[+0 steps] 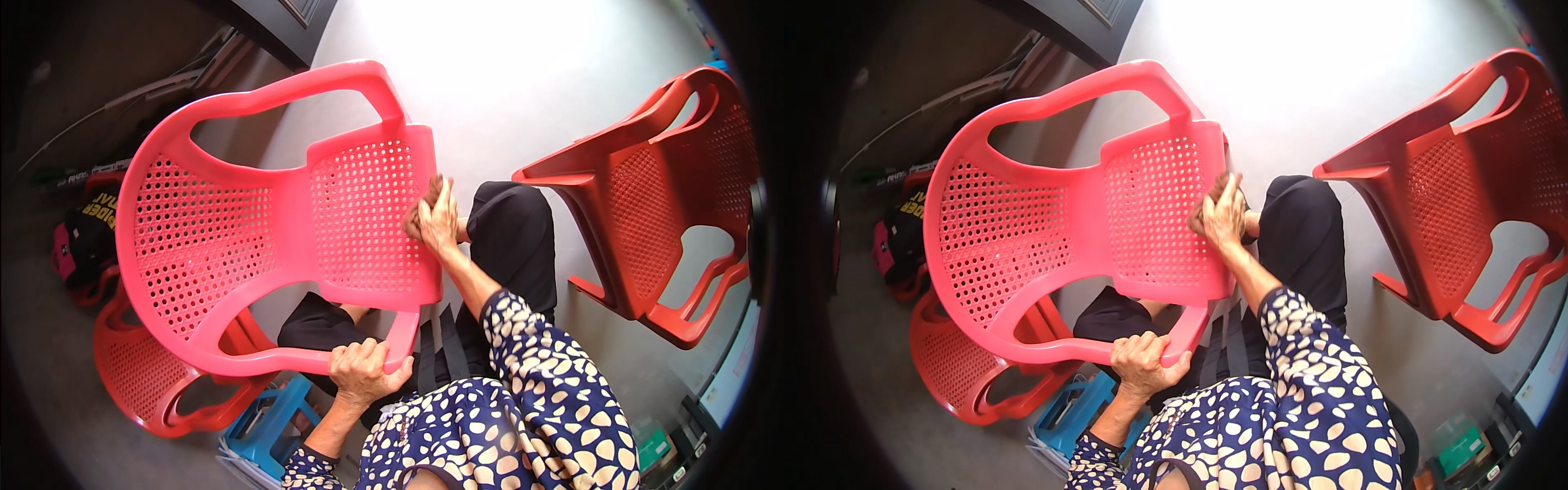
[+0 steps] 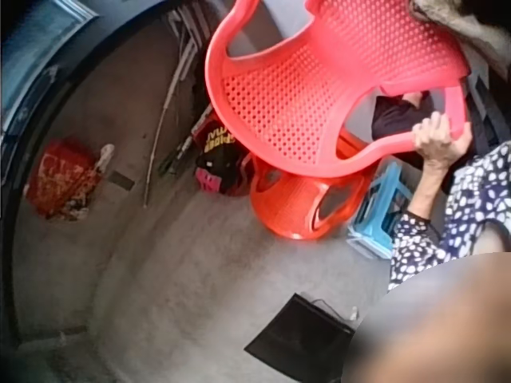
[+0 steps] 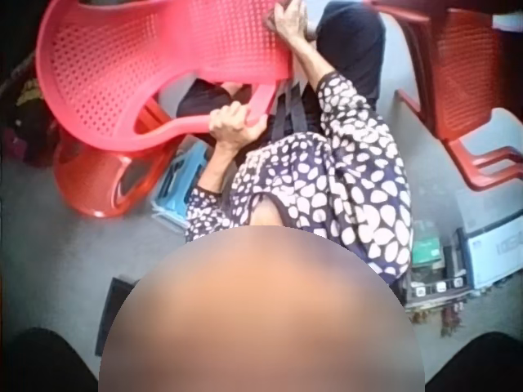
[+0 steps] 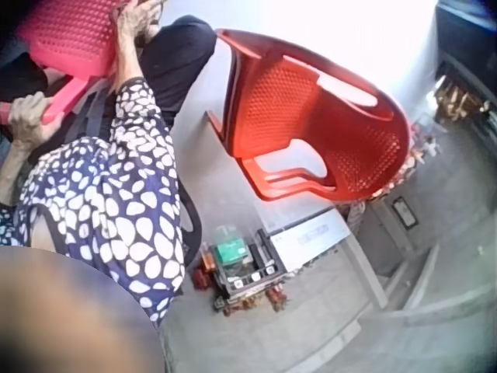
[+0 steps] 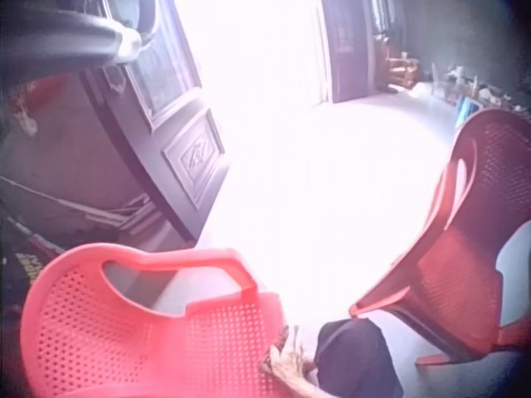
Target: The person wipes a red plastic chair with a cloth, cleaning the seat, backrest, and legs. They then pick up a pink plastic chair and wipe its seat and backrest with the same cloth.
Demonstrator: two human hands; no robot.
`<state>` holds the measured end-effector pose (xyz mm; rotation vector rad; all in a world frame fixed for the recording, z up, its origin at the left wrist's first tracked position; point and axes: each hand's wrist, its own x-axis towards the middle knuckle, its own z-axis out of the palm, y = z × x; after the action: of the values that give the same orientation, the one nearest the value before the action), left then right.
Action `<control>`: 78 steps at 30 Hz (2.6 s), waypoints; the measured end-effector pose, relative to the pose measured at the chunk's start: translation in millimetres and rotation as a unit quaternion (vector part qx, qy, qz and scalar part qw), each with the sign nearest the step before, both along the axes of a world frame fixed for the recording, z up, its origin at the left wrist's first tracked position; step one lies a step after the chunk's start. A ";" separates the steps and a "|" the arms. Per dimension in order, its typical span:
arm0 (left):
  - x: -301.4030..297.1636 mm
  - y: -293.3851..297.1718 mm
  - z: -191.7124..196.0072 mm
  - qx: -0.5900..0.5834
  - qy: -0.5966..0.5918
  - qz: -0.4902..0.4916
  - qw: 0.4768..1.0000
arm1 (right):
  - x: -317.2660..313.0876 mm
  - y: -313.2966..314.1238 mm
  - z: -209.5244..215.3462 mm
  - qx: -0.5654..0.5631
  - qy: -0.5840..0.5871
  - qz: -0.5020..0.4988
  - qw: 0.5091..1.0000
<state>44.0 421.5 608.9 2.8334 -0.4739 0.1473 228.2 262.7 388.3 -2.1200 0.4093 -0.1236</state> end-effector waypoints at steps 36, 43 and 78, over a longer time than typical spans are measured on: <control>0.1 1.3 -1.3 -0.009 -0.007 0.012 1.000 | -56.7 14.3 59.2 -0.307 -0.169 0.254 0.902; -0.1 1.2 -1.3 -0.003 -0.022 0.028 0.999 | -57.3 59.7 65.2 -0.155 -0.173 0.554 0.799; -11.9 -31.0 -42.3 -0.666 -0.129 0.591 0.436 | -115.8 34.8 65.2 0.389 0.109 0.575 0.711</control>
<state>32.1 390.5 566.5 0.9690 1.1847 0.7582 112.4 297.5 453.5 -1.1984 -0.6918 0.8830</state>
